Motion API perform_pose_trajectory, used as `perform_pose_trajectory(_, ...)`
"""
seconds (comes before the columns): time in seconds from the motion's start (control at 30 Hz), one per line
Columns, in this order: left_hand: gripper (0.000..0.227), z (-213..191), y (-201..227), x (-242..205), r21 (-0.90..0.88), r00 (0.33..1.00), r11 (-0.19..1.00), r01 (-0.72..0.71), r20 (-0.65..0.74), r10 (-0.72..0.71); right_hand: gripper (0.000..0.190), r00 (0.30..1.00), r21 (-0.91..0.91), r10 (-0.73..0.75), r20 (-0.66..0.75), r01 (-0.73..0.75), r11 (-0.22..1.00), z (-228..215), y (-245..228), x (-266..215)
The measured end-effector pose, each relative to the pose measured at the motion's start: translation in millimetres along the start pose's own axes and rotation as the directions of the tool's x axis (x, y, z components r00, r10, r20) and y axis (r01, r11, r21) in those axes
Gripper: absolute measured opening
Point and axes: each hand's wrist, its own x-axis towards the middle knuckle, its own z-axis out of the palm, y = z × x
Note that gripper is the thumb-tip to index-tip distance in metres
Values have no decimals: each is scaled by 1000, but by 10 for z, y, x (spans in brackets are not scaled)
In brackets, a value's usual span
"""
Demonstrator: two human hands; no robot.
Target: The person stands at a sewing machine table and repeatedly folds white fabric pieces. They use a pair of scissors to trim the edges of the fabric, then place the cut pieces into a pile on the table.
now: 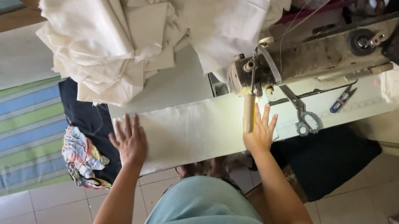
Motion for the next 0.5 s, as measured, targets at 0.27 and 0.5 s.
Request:
perform_pose_trajectory(0.27,24,-250,2089,1570,-424,782,699,-576,-537,318,63,999,-157,-27,38,33,987,0,-51,49)
perform_pose_trajectory(0.5,40,-1398,3256,3095,-512,897,759,-401,-388,212,91,989,-259,-120,-83,94,961,297,89,184)
